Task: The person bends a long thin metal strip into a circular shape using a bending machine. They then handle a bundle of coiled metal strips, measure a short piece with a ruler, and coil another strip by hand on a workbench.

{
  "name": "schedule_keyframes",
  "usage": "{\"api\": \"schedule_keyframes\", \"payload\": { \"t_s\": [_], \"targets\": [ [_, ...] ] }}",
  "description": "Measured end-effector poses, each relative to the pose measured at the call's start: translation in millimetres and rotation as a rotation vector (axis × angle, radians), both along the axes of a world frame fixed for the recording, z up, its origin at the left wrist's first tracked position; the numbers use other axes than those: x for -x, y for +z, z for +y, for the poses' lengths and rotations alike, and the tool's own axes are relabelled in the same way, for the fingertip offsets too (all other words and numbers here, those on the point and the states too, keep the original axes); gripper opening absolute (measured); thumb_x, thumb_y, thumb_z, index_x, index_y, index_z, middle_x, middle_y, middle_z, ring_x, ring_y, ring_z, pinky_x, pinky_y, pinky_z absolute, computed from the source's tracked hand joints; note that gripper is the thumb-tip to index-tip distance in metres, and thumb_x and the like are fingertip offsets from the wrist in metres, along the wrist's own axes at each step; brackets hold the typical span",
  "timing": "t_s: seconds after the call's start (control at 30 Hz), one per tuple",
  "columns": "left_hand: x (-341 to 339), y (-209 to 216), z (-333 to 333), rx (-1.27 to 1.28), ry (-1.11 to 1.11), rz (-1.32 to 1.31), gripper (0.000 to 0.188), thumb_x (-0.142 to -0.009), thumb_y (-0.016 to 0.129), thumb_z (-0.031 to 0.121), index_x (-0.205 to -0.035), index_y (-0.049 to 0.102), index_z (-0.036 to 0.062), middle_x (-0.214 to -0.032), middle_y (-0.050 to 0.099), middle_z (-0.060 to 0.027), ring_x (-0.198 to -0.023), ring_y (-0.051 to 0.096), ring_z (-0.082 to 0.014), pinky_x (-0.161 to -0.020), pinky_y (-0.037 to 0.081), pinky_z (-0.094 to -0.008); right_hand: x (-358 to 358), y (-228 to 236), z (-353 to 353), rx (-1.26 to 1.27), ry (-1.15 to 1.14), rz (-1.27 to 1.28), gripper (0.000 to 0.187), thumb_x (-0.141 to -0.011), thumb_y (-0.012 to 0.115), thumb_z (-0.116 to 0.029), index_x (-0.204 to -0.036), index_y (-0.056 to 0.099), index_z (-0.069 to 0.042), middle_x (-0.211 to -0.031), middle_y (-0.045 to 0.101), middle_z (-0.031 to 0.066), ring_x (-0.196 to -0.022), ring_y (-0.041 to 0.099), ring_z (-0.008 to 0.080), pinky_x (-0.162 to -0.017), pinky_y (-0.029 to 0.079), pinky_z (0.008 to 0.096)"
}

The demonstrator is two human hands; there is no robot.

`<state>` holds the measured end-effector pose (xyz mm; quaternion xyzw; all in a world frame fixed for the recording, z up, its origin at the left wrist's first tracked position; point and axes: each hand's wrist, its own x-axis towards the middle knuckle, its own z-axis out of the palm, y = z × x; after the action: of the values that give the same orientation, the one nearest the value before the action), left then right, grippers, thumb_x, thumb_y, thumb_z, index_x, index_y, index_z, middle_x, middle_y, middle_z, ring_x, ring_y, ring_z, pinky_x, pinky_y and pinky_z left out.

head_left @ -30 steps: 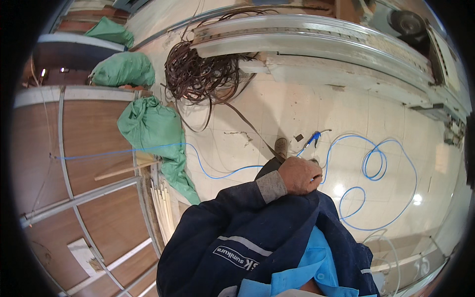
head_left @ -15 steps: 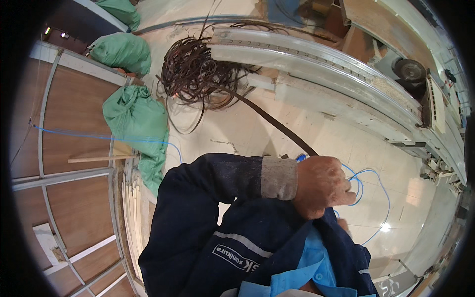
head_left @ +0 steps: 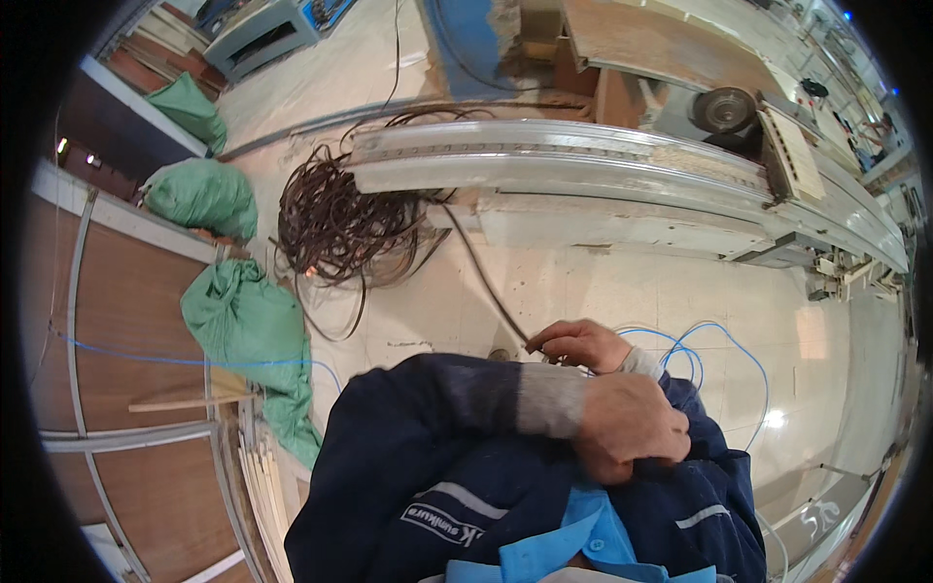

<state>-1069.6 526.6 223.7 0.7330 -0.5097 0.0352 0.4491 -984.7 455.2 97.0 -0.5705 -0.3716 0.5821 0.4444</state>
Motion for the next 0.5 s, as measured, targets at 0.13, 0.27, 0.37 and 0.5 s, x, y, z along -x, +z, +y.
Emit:
{"api": "schedule_keyframes", "payload": {
  "t_s": [0.13,0.27,0.37,0.5],
  "targets": [
    [-2.3,23.3,44.1,0.407,0.054,0.28,0.029,-0.06,0.065,0.002,-0.086,0.057,0.0077,-0.084,0.06,-0.0051,-0.07,0.061,-0.0212,-0.061,0.048,-0.0351,26.5,-5.1,-46.8,-0.386,-0.19,-0.103,0.04,-0.099,0.054,-0.03,-0.127,0.062,-0.002,-0.12,0.063,0.0068,-0.11,0.059,0.0191,-0.096,0.046,0.0362],
    [-9.7,32.8,70.1,1.009,-0.136,0.767,0.033,-0.071,0.07,0.018,-0.095,0.052,0.006,-0.078,0.047,-0.0002,-0.069,0.045,-0.0134,-0.065,0.035,-0.0272,44.4,21.6,-76.1,-0.397,-0.23,0.201,0.049,-0.106,0.044,-0.035,-0.134,0.055,0.004,-0.127,0.064,0.0133,-0.12,0.057,0.0211,-0.108,0.039,0.0375],
    [-35.7,20.5,55.8,1.235,-0.328,0.714,0.041,-0.084,0.067,0.033,-0.11,0.053,0.0053,-0.094,0.055,-0.0055,-0.082,0.054,-0.0192,-0.074,0.043,-0.0358,40.5,45.8,-85.9,-0.428,-0.138,-0.168,0.043,-0.106,0.045,-0.028,-0.132,0.056,0.005,-0.123,0.066,0.0158,-0.111,0.063,0.0228,-0.099,0.047,0.0367],
    [-57.1,-16.0,12.0,1.098,0.334,0.559,0.069,-0.097,0.052,0.058,-0.136,0.048,0.0013,-0.123,0.062,-0.015,-0.107,0.062,-0.0335,-0.094,0.047,-0.0467,43.1,69.9,-100.4,-0.462,-0.695,-0.493,0.038,-0.105,0.047,-0.019,-0.133,0.054,0.006,-0.119,0.067,0.0203,-0.099,0.069,0.0271,-0.089,0.054,0.0371]
  ]
}}
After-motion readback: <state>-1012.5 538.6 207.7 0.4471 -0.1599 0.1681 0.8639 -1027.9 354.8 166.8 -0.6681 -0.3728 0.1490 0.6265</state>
